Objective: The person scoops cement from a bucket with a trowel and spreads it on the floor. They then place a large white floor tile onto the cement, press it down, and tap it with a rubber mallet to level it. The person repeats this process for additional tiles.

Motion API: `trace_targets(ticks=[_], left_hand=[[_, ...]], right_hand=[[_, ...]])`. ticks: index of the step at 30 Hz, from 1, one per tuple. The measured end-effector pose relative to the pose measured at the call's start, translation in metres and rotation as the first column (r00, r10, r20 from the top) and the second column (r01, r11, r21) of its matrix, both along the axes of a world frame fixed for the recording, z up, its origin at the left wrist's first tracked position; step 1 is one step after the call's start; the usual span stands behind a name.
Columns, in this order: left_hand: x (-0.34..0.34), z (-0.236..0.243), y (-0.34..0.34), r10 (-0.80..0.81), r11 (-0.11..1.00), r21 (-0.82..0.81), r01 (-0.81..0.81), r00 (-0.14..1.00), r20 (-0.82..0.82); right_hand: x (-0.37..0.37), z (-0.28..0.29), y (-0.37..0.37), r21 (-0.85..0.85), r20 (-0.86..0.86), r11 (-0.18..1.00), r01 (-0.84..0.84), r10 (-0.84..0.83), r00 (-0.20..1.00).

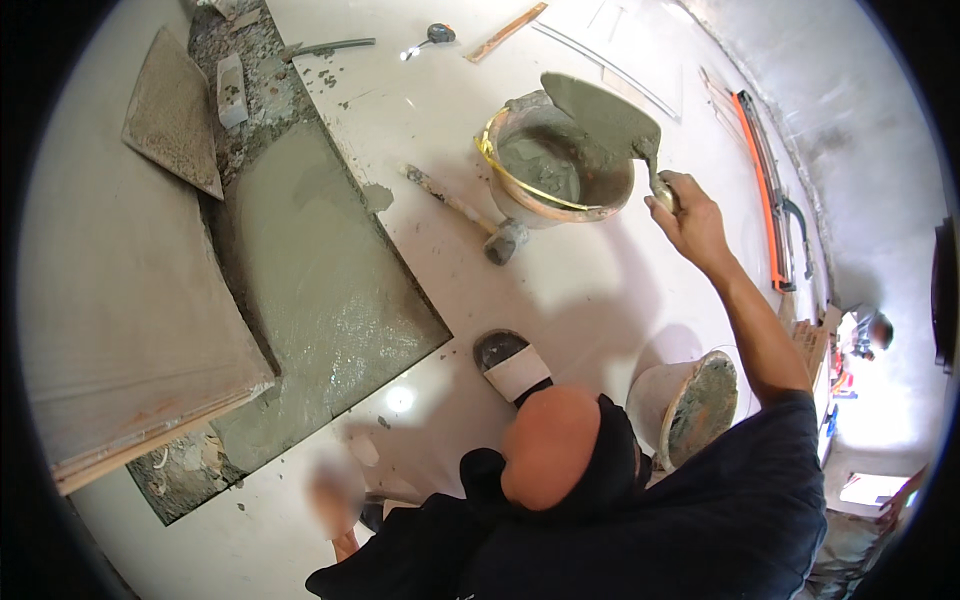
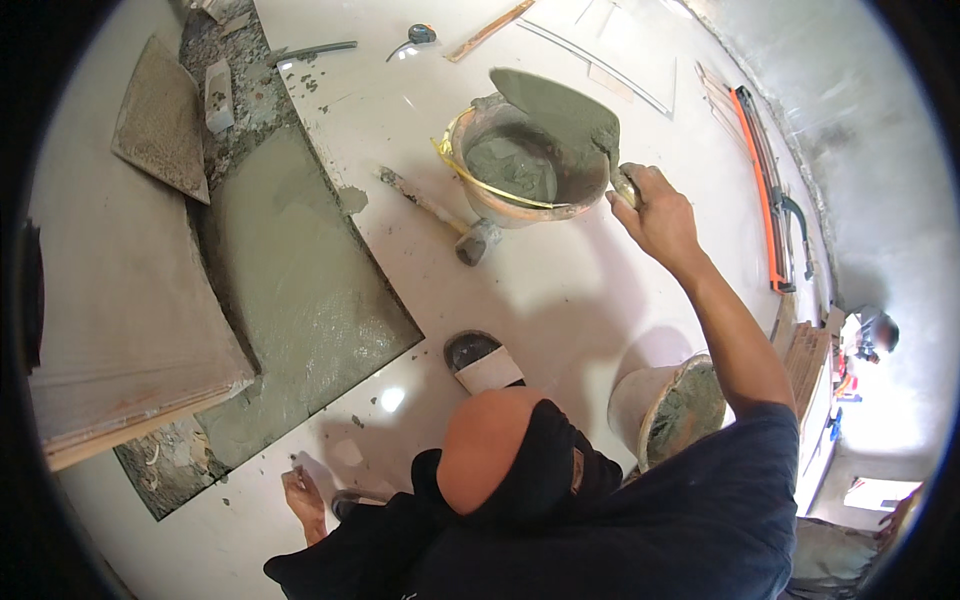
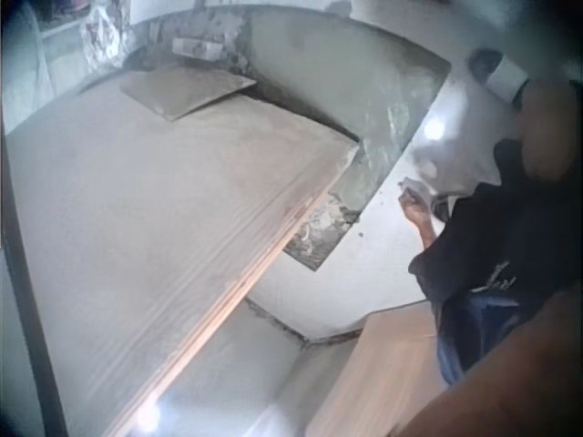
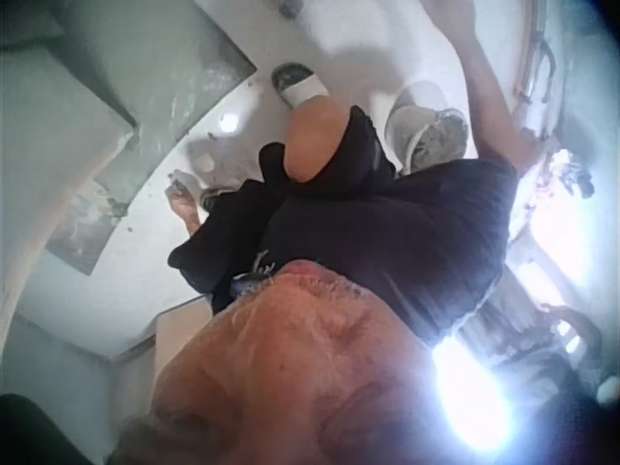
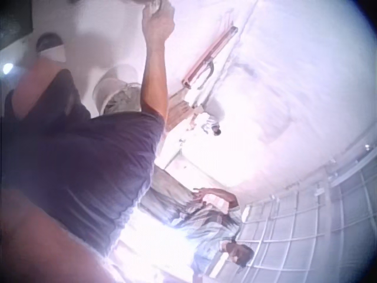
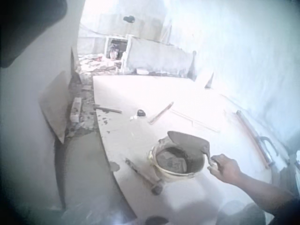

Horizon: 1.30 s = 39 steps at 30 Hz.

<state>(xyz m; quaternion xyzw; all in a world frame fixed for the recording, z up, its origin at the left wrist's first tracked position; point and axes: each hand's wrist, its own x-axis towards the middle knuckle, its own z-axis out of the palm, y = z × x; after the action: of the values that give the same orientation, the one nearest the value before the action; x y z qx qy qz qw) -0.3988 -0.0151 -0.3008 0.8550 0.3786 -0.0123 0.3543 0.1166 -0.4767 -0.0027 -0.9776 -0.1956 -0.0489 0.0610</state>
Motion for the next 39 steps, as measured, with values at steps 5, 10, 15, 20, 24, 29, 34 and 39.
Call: trace_targets(ticks=[5,10,15,20,24,29,34,39], left_hand=[[0.073,0.076,-0.016,-0.322,0.944,0.03,0.328,0.938,-0.127],[0.194,0.146,-0.02,-0.612,0.79,-0.144,0.596,0.782,-0.12],[0.324,0.157,-0.066,-0.749,0.662,-0.07,0.746,0.66,-0.052],[0.404,0.15,-0.08,-0.723,0.69,0.045,0.722,0.687,0.078],[0.398,0.135,-0.08,-0.633,0.758,-0.102,0.644,0.764,0.127],[0.356,0.106,-0.076,-0.625,0.73,-0.182,0.658,0.752,0.211],[0.326,0.055,-0.046,-0.646,0.668,-0.356,0.654,0.747,0.16],[0.317,0.042,-0.036,-0.686,0.674,-0.302,0.675,0.722,0.083]], right_hand=[[0.057,-0.061,-0.016,-0.445,-0.162,0.896,0.014,-0.096,0.982],[0.073,-0.056,-0.018,-0.394,-0.26,0.918,-0.034,-0.076,0.963],[0.082,-0.045,-0.017,-0.378,-0.318,0.923,-0.072,-0.056,0.947],[0.083,-0.04,-0.021,-0.217,-0.36,0.975,-0.058,-0.024,0.933],[0.034,-0.006,-0.042,0.292,-0.56,0.869,0.4,-0.184,0.808],[-0.116,0.079,-0.081,0.488,-0.427,0.696,0.527,-0.336,0.84],[-0.285,0.13,-0.125,0.225,-0.412,0.528,0.819,-0.71,0.571],[-0.365,0.074,-0.203,-0.353,-0.253,0.513,0.782,-0.857,0.448]])
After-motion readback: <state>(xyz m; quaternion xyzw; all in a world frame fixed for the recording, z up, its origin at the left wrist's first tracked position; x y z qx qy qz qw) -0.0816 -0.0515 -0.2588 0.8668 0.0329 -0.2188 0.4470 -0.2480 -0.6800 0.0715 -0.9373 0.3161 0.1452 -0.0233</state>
